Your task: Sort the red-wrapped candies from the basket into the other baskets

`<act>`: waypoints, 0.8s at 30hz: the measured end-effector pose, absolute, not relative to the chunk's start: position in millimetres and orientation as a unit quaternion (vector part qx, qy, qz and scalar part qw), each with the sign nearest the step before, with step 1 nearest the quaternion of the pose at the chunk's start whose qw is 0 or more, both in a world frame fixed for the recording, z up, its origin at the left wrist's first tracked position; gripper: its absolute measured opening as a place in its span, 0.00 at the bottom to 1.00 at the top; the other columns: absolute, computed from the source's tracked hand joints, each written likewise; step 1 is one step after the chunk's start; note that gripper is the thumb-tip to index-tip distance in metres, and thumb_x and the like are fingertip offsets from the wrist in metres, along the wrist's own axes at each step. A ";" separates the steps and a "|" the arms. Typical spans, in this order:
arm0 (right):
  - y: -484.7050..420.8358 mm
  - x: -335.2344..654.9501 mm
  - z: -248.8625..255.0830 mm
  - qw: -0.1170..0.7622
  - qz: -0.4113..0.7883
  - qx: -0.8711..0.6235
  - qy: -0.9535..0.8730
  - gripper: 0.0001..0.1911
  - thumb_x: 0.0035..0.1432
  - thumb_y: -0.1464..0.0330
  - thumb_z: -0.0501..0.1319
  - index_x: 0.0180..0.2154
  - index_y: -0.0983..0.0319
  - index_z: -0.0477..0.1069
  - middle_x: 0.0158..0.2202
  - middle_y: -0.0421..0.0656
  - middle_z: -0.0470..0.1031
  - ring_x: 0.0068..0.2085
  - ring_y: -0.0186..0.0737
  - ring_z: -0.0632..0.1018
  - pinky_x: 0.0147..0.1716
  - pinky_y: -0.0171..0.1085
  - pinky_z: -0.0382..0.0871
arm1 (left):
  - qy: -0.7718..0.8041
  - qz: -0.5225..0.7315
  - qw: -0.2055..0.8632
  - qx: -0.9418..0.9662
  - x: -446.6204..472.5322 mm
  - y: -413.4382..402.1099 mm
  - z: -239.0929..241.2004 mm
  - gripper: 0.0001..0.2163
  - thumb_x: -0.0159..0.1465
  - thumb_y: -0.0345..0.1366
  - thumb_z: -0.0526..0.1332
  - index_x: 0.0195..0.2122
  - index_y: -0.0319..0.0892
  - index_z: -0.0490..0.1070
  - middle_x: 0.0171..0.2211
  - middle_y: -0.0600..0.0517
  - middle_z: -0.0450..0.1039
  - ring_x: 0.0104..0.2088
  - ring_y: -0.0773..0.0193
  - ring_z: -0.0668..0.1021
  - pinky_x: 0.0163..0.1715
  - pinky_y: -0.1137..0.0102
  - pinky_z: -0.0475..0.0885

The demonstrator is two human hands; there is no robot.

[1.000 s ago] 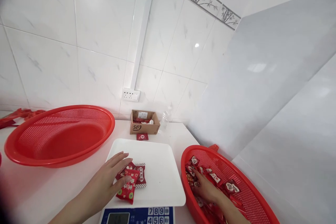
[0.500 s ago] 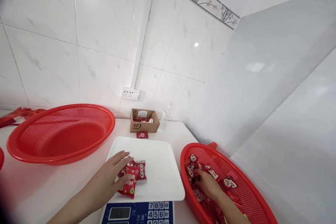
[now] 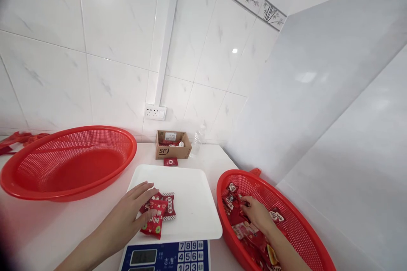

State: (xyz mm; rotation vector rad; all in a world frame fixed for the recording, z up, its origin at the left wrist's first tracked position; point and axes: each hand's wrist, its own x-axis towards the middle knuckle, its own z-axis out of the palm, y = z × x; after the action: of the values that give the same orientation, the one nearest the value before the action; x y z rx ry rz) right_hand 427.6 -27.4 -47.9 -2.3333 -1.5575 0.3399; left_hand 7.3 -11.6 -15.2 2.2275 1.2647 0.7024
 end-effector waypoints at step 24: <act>-53.2 179.7 4.0 0.484 0.187 -0.441 -0.732 0.10 0.59 0.68 0.58 0.42 0.55 0.73 0.42 0.44 0.75 0.43 0.40 0.76 0.42 0.38 0.72 | 0.278 0.367 0.693 0.555 17.4 -27.7 7.5 0.15 0.61 0.47 0.58 0.44 0.42 0.66 0.34 0.52 0.70 0.34 0.64 0.77 0.36 0.65 0.76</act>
State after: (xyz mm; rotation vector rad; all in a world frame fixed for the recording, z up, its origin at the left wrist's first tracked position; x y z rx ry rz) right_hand 179.7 -53.2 4.0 -1.0745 -1.7838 0.4549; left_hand 17.4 -27.7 7.5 1.2407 0.6203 0.8187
